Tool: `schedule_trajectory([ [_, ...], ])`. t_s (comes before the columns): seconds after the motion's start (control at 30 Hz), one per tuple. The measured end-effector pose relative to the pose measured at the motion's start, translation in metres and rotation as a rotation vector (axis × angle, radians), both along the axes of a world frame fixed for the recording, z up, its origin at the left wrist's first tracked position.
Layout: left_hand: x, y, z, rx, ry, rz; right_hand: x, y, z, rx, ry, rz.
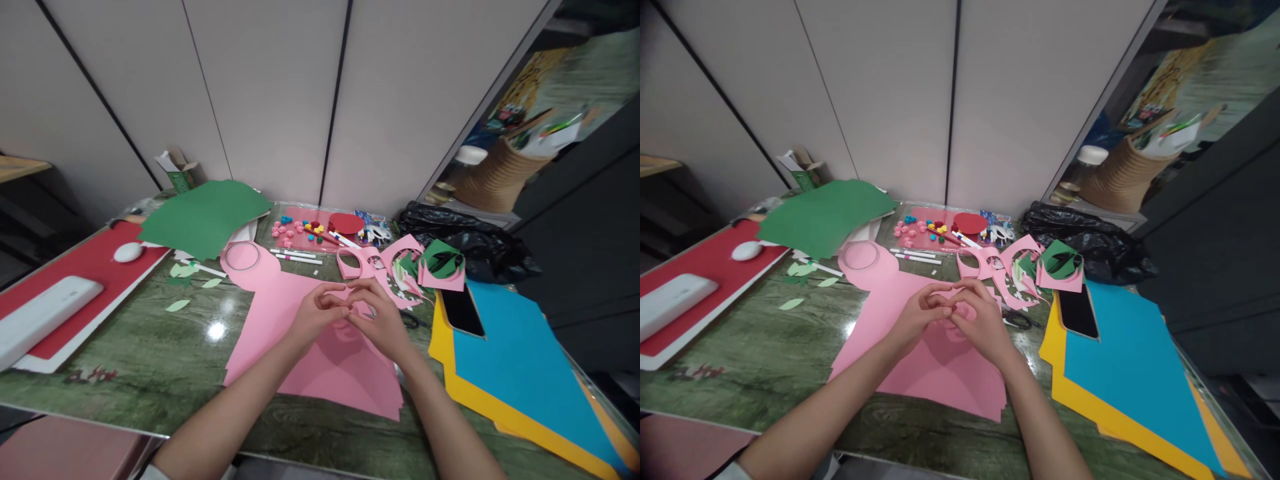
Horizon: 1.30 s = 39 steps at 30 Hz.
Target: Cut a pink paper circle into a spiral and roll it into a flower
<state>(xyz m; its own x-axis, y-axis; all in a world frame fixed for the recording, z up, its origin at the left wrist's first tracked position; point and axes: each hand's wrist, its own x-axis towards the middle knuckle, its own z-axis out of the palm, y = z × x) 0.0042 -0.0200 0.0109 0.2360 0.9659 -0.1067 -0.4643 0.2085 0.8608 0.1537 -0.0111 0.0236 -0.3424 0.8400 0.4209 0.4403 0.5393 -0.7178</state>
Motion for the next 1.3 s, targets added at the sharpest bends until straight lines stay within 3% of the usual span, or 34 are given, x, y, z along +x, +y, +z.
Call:
schedule_trajectory([
  [0.2,-0.006,0.004,0.007,0.029,0.107,-0.057,0.005,0.002,0.001,-0.007,-0.042,0.059],
  [0.47,-0.009,0.009,-0.001,0.078,0.234,-0.072,0.006,0.004,-0.002,0.026,-0.139,0.154],
  [0.87,-0.003,0.001,-0.002,0.024,-0.011,-0.071,-0.004,0.001,-0.007,0.035,0.041,-0.048],
  [1.3,-0.002,0.001,-0.002,0.028,-0.008,-0.032,-0.004,-0.001,-0.002,0.032,0.024,-0.022],
])
